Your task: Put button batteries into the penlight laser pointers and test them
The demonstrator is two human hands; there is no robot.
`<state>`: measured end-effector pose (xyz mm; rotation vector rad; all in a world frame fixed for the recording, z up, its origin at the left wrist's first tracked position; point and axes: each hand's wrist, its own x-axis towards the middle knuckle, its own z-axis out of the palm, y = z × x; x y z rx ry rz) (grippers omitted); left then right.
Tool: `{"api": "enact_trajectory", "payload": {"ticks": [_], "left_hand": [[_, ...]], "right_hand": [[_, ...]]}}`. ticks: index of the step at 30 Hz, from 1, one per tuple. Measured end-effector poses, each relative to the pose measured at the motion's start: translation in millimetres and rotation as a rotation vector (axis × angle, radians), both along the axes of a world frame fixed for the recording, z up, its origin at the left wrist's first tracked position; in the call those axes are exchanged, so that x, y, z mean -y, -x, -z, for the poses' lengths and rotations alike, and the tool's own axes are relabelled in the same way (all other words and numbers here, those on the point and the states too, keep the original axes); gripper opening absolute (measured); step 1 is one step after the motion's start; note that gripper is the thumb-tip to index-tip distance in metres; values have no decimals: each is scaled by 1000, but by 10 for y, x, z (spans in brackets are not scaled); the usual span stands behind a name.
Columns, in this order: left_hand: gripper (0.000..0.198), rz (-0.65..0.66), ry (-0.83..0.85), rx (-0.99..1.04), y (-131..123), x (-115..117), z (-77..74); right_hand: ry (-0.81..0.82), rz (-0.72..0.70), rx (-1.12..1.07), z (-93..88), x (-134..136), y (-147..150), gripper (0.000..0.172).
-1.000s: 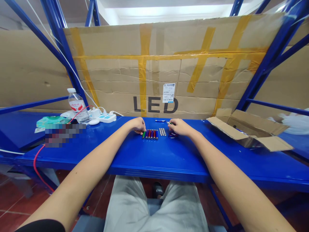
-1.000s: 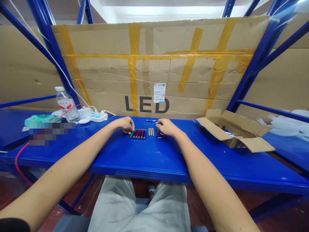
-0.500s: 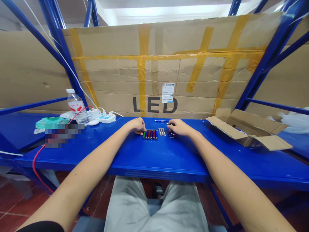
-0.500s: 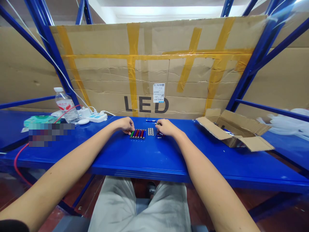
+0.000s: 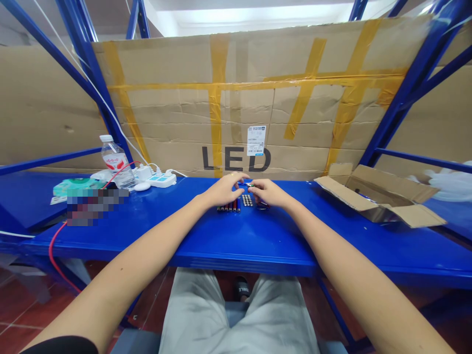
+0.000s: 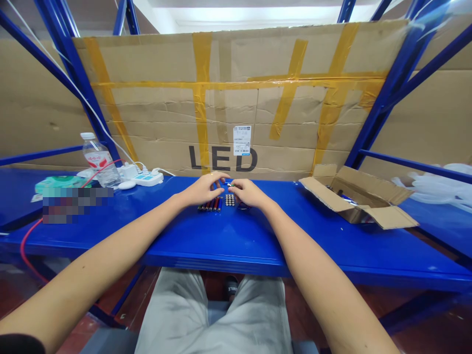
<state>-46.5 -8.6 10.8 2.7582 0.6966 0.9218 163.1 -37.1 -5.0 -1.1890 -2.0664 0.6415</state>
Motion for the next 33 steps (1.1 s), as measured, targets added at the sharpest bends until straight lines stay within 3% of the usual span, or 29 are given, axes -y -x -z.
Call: {"api": "enact_trajectory", "payload": {"ticks": [3,9,13,16,24,27,33], "left_hand": [[31,82,-49,-24,-47,46,10],[13,44,9,12,-35,30,-2],[9,-31,96,87,-45,53,18],[6,-93,159,162,-58,42,54],[14,-69,186,237,-86,29,88],[16,-76,186,216,-81,52,68],[15,-101,220,191,-71,43,59]], "right_hand": [[55,-76,-5,15,4,21,27],[175,-125,-93,7,28,43,24],[46,-6,31,-13,53,72,11],[-80,66,111,-16,62,96,14],[-201,58,134,-32,68,155,23],[-156,53,78,-30,66,166,26],[33,-3,-124,1,40,154,15]]}}
